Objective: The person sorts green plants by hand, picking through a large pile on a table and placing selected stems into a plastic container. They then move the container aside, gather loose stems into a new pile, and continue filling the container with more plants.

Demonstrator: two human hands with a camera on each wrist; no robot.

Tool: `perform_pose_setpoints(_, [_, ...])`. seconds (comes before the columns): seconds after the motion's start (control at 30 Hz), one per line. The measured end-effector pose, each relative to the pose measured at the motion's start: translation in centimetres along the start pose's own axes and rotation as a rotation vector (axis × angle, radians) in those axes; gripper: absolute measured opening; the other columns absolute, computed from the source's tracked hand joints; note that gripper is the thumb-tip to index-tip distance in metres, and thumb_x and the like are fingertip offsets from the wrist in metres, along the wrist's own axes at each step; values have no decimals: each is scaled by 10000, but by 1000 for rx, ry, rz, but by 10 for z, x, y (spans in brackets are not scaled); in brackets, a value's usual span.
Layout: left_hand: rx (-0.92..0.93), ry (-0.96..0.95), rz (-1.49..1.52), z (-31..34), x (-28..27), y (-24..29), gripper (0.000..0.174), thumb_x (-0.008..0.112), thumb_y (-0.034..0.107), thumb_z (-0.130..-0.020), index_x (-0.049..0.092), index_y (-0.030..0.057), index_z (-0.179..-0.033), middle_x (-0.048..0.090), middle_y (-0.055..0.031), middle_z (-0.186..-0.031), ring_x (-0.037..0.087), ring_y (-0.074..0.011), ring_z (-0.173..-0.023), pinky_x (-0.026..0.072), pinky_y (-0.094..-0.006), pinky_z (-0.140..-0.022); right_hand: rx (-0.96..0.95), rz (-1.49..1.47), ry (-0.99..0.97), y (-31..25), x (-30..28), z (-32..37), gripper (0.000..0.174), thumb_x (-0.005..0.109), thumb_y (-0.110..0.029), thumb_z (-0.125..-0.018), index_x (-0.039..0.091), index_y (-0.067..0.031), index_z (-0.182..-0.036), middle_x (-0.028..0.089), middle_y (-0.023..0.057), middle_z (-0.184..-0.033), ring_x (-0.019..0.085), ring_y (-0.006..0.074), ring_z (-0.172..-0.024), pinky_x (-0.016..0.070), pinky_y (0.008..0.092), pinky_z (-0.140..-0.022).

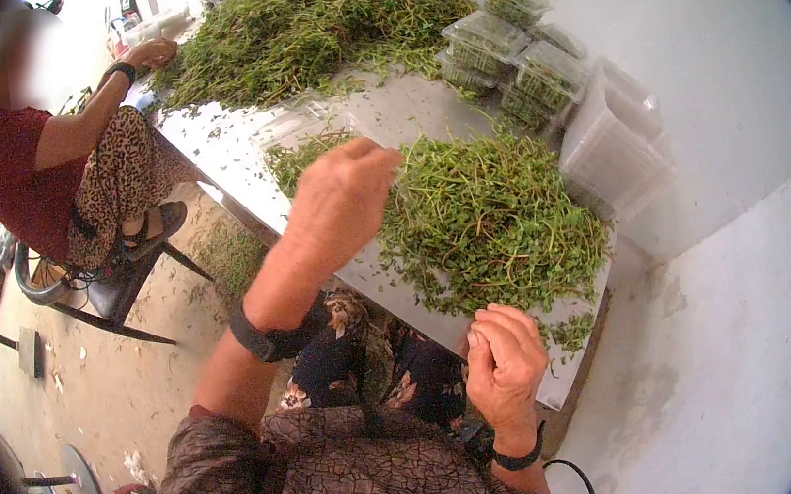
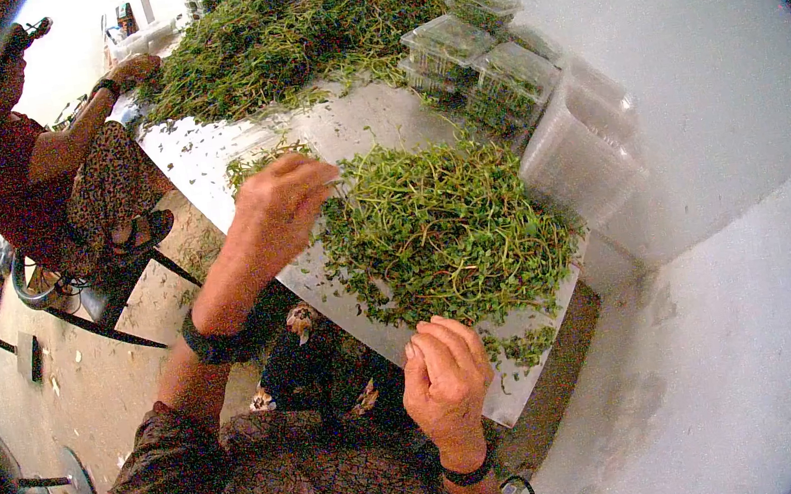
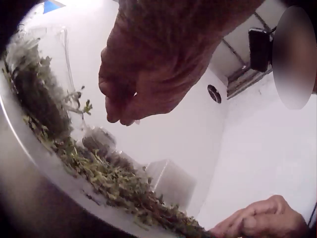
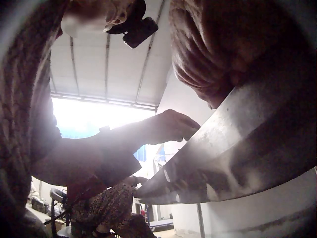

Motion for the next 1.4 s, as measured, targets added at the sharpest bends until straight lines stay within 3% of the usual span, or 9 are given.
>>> perform_pose_setpoints(0.07, [12,-210,-72,3,21,5,159,589,49,-822,654,24,-965,643,-168,-933,632,-357,-829,528,-400,-710,0,3,0,0,0,0,84,658,-7,-741,646,-2,-824,663,121,-922,622,306,-930,506,394,-833])
perform_pose_setpoints(0.27, [68,-250,-153,9,57,10,214,558,4,-713,569,12,-927,585,-155,-814,599,-365,-794,499,-443,-675,-37,16,-12,-1,0,0,83,653,-5,-743,640,-3,-825,662,121,-921,617,313,-931,503,400,-831])
perform_pose_setpoints(0.37, [66,-338,-247,9,68,10,189,535,-2,-724,576,18,-908,559,-149,-824,578,-337,-859,482,-421,-746,-35,2,-10,-3,0,0,90,655,-4,-739,639,-1,-827,661,126,-925,614,317,-937,499,403,-839])
perform_pose_setpoints(0.83, [-23,-160,-183,8,70,6,99,550,33,-749,587,39,-841,544,-141,-861,577,-335,-837,486,-423,-712,-39,44,-17,-3,1,0,121,651,9,-726,638,13,-847,658,134,-938,614,319,-949,499,409,-845])
perform_pose_setpoints(1.03, [-130,-9,-68,-5,19,-1,61,561,85,-827,608,54,-851,566,-133,-838,593,-339,-780,494,-421,-686,-35,45,-13,-5,1,0,122,652,9,-730,636,12,-851,655,133,-934,615,316,-938,500,407,-836])
perform_pose_setpoints(1.13, [-76,74,65,-9,6,-7,42,573,62,-818,603,48,-842,573,-132,-799,587,-345,-733,485,-411,-665,-47,57,-13,-5,1,-1,123,651,5,-734,637,10,-856,656,132,-935,615,315,-939,501,406,-831])
perform_pose_setpoints(1.2, [-63,97,49,-10,-3,-7,30,590,51,-804,595,43,-833,573,-132,-767,582,-346,-704,477,-407,-652,-47,60,-16,-5,1,-1,120,650,3,-734,638,10,-853,656,132,-935,615,315,-940,501,406,-832])
perform_pose_setpoints(1.4, [-140,74,-175,-2,-33,-30,62,564,88,-837,609,46,-848,568,-141,-869,591,-349,-813,489,-421,-702,-49,67,-21,-5,1,-1,112,646,1,-733,639,8,-845,658,133,-934,616,317,-941,496,408,-840])
Point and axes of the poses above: each hand's wrist, its own z-axis away from the middle knuckle, its own x-axis out of the palm, y = z × x, the point moved 5 cm from there along -z, towards the middle knuckle
